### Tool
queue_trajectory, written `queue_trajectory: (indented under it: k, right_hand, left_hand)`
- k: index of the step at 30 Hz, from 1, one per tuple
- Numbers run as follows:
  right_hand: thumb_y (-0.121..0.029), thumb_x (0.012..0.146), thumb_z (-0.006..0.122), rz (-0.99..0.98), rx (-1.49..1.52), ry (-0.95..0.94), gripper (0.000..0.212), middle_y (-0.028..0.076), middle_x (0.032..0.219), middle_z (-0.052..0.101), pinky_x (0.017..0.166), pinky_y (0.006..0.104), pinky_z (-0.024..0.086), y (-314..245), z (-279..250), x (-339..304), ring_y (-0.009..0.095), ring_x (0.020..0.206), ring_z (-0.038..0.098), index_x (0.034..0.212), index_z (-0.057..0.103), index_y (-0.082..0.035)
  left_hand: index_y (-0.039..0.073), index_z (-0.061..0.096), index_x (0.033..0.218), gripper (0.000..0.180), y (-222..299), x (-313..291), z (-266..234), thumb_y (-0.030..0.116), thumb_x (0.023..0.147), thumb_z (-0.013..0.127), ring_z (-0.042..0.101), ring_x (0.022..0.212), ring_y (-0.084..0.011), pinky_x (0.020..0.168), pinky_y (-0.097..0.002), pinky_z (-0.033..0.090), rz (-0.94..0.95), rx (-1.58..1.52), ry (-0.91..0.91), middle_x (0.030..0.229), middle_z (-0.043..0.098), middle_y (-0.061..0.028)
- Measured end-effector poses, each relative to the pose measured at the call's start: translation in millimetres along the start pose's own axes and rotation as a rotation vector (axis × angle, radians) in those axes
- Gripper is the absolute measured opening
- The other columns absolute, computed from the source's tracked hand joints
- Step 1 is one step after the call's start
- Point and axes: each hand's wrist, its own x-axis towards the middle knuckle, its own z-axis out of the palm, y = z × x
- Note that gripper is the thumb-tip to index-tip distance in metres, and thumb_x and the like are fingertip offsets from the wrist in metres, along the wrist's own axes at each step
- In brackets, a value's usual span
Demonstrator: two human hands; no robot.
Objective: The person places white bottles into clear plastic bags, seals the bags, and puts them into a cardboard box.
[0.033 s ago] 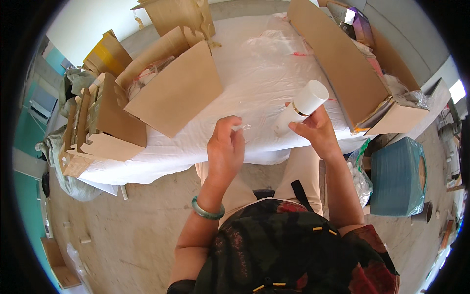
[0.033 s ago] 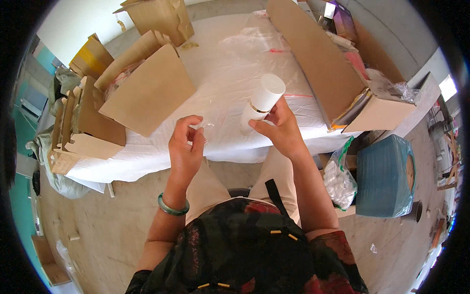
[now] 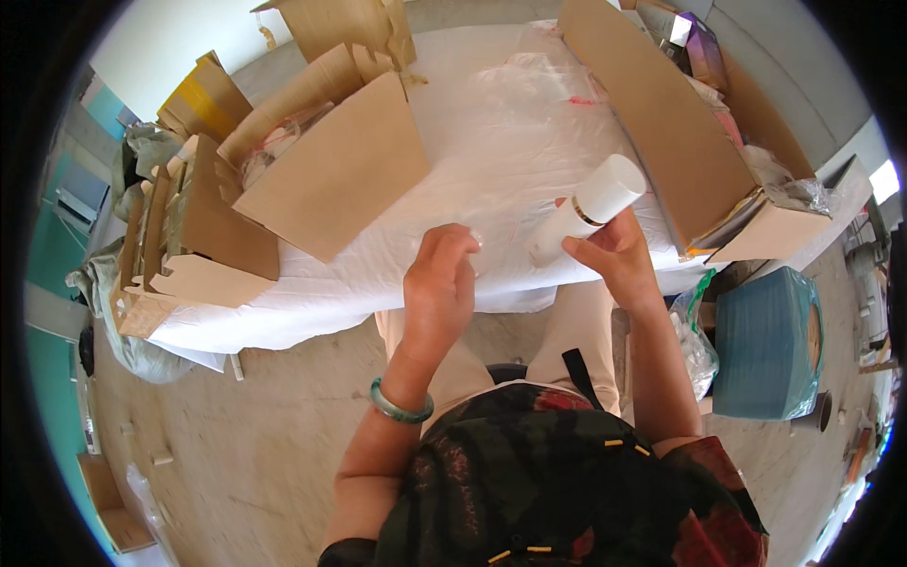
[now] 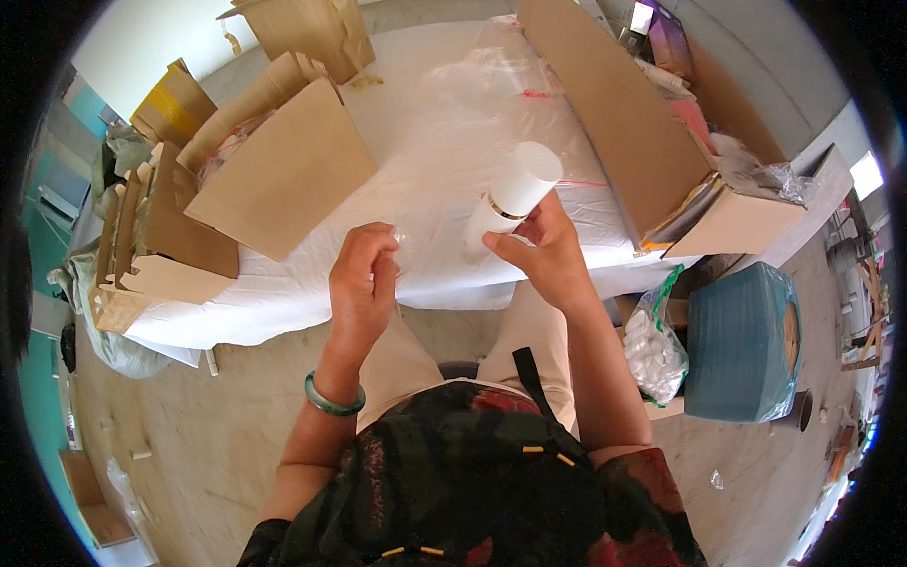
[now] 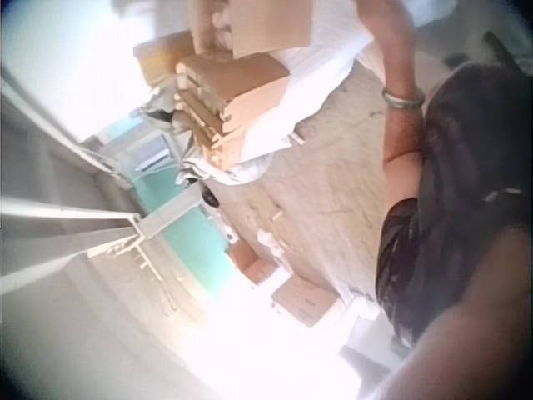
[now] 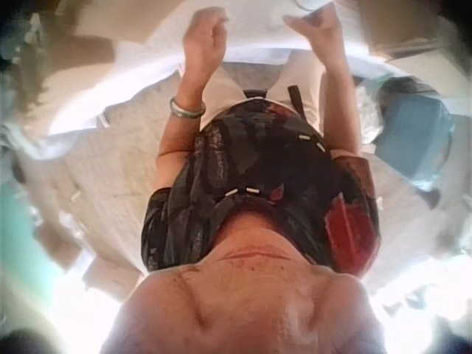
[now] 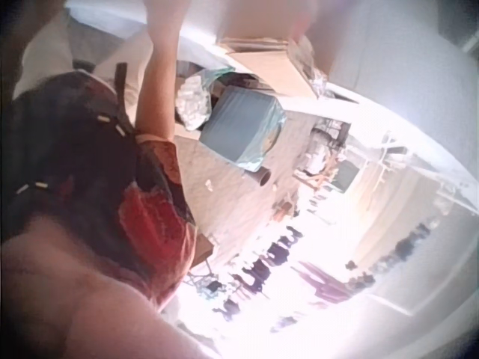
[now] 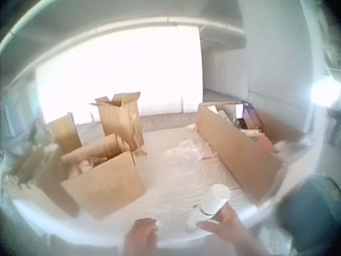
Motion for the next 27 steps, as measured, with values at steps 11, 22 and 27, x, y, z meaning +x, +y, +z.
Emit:
queue_trajectory:
  k: [11,22,27]
  right_hand:
    - [0.008,0.072,0.066,-0.083,0.174,0.046,0.060,0.013,0.117,0.058,0.095,0.0359,0.043,-23,-5,-10,0.021,0.112,0.053,0.126,0.040,-0.003]
    - [0.009,0.070,0.068,-0.058,0.098,-0.029,0.055,0.013,0.119,0.054,0.094,0.0361,0.044,-4,26,-9,0.020,0.111,0.052,0.117,0.045,-0.005]
    - [0.009,0.069,0.069,-0.127,0.086,0.017,0.055,0.016,0.121,0.053,0.096,0.0360,0.043,12,37,-13,0.024,0.115,0.051,0.116,0.045,-0.005]
  left_hand:
    - [0.000,0.061,0.107,0.038,-24,-2,28,-0.003,0.070,0.067,0.062,0.083,-0.0296,0.069,-0.0338,0.051,0.068,0.085,-0.117,0.104,0.058,-0.0137]
    - [0.000,0.050,0.124,0.058,-13,-1,27,-0.004,0.069,0.068,0.059,0.065,-0.0197,0.062,-0.0297,0.051,-0.089,0.049,-0.142,0.121,0.050,-0.0150]
    - [-0.001,0.047,0.127,0.058,-11,-6,27,-0.008,0.071,0.063,0.057,0.065,-0.0195,0.060,-0.0296,0.049,-0.041,-0.035,-0.155,0.125,0.047,-0.0166]
